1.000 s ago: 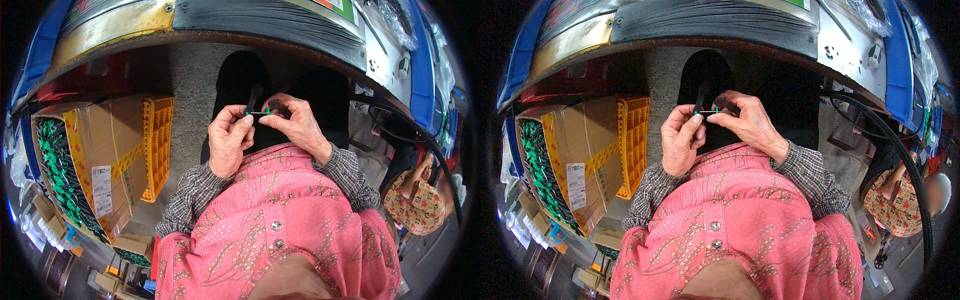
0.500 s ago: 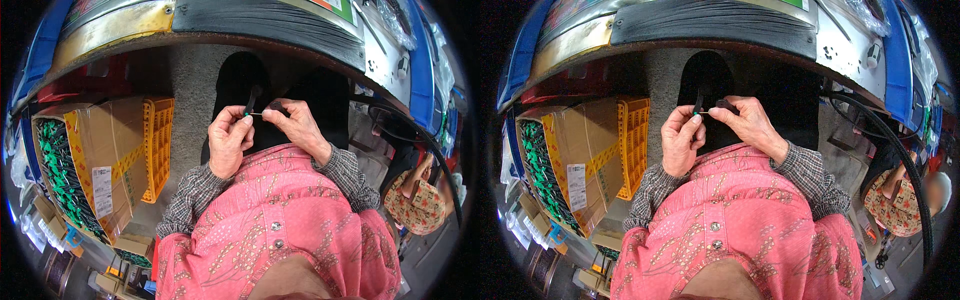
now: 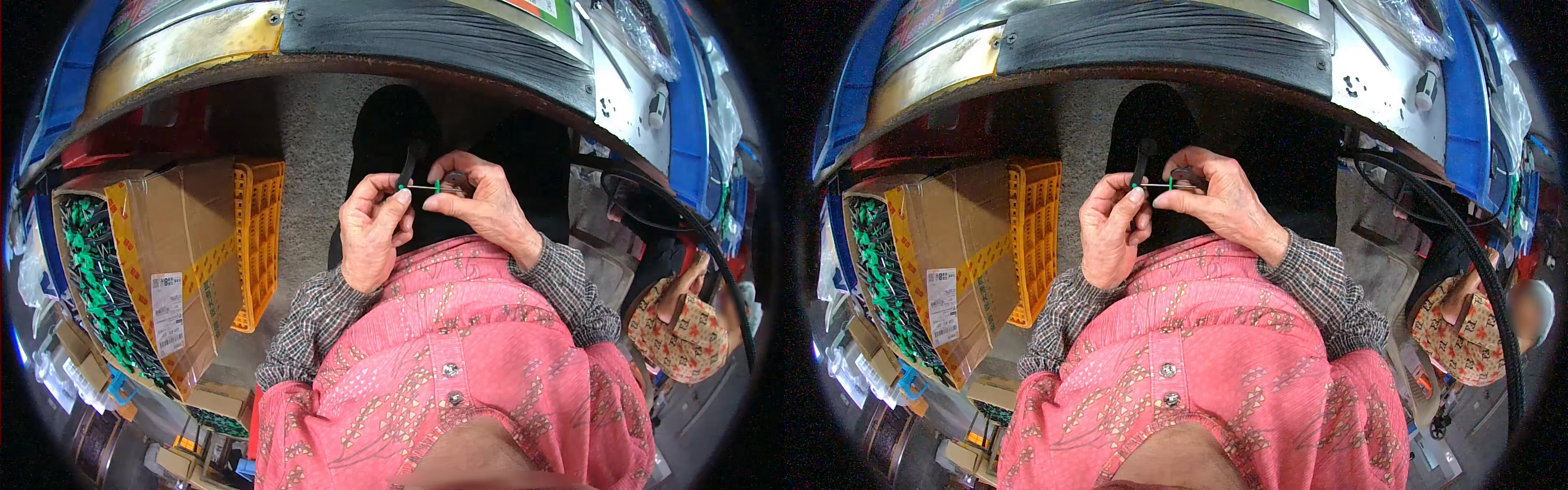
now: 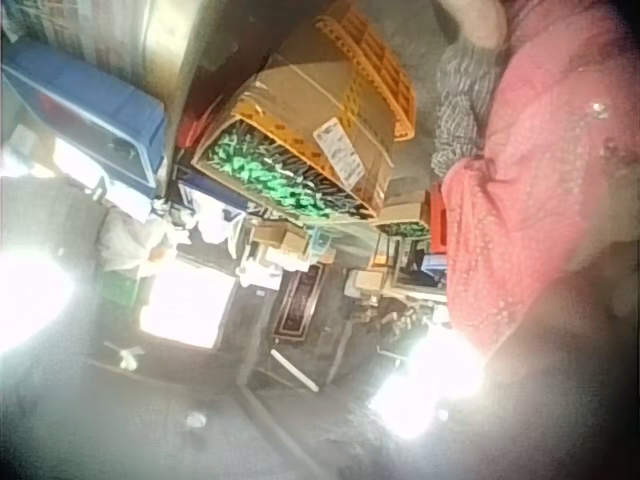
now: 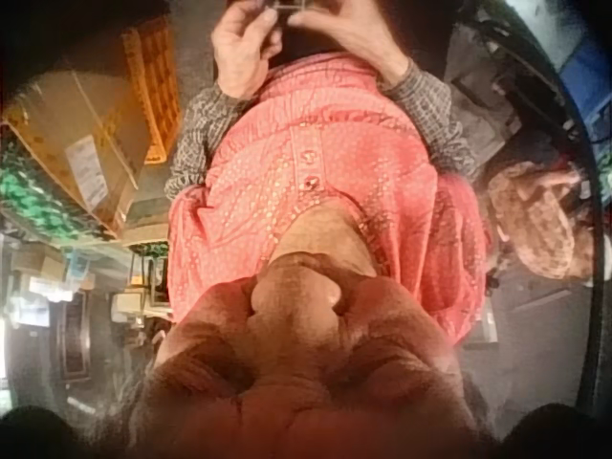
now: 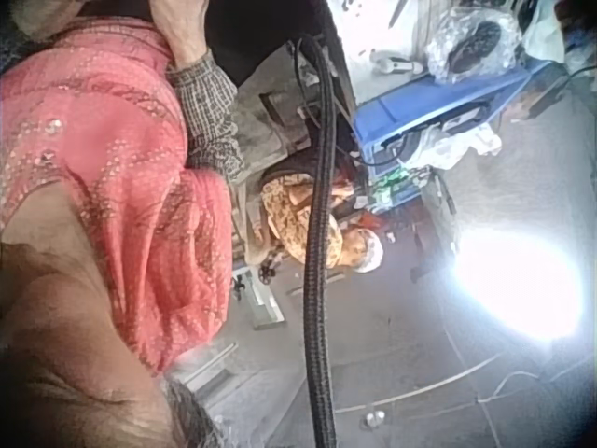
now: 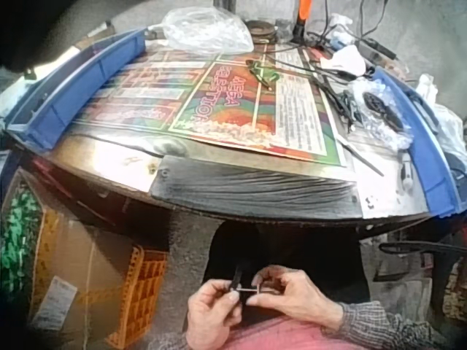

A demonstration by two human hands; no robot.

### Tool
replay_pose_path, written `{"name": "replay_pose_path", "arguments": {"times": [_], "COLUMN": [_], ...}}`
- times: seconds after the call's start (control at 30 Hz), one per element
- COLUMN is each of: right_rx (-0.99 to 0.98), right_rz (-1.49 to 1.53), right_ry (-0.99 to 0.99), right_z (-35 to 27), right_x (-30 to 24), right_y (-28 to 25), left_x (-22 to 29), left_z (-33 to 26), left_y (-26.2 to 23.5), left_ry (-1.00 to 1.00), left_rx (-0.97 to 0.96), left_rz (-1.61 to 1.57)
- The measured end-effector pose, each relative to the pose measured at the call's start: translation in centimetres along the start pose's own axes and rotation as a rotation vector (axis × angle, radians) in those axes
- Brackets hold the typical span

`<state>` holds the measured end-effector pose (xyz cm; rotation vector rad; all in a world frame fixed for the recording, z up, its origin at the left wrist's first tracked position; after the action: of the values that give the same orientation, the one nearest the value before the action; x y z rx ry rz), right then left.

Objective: The person assembles small plastic components by inserting green pins into black circular plastic housings by hand.

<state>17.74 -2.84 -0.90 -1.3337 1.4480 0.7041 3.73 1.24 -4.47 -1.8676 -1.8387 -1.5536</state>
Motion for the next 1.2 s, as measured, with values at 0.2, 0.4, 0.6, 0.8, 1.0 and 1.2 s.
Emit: {"name": "replay_pose_path", "arguments": {"times": [0.2,0.4,0.6,0.8,1.0,1.2], "right_rx": [-0.028,-0.088,-0.04,-0.063,-0.112,-0.156], "right_rz": [0.018,0.012,0.051,0.035,0.066,0.088], "right_ry": [0.15,0.063,0.121,0.061,0.082,-0.021], "right_z": [0.0,-0.1,-0.2,0.2,-0.1,-0.8], "right_x": [1.0,-0.1,1.2,0.8,0.6,-1.1], "right_y": [-0.1,0.2,0.1,0.0,0.4,0.2], "left_x": [0.0,0.0,0.0,0.5,0.4,0.4], "left_z": [0.1,-0.1,-0.2,0.0,-0.2,-0.5], "left_y": [0.1,0.1,0.1,0.4,0.2,0.1], "left_ry": [0.002,0.003,0.007,0.02,-0.005,0.016], "left_rx": [-0.015,-0.013,-0.013,-0.014,0.042,0.089], "left_rz": [-0.021,-0.02,-0.006,0.008,0.046,0.094]}}
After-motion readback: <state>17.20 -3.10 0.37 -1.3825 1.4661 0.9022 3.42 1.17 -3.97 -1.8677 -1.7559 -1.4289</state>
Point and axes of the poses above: each hand's wrist, its own z-axis towards the middle knuckle, its own y-axis out of the palm, x = y × z, the point moved 7 cm from there along z, towards the middle knuckle, and after that the axes turned 2 degrees about x, right-handed, at the moved point
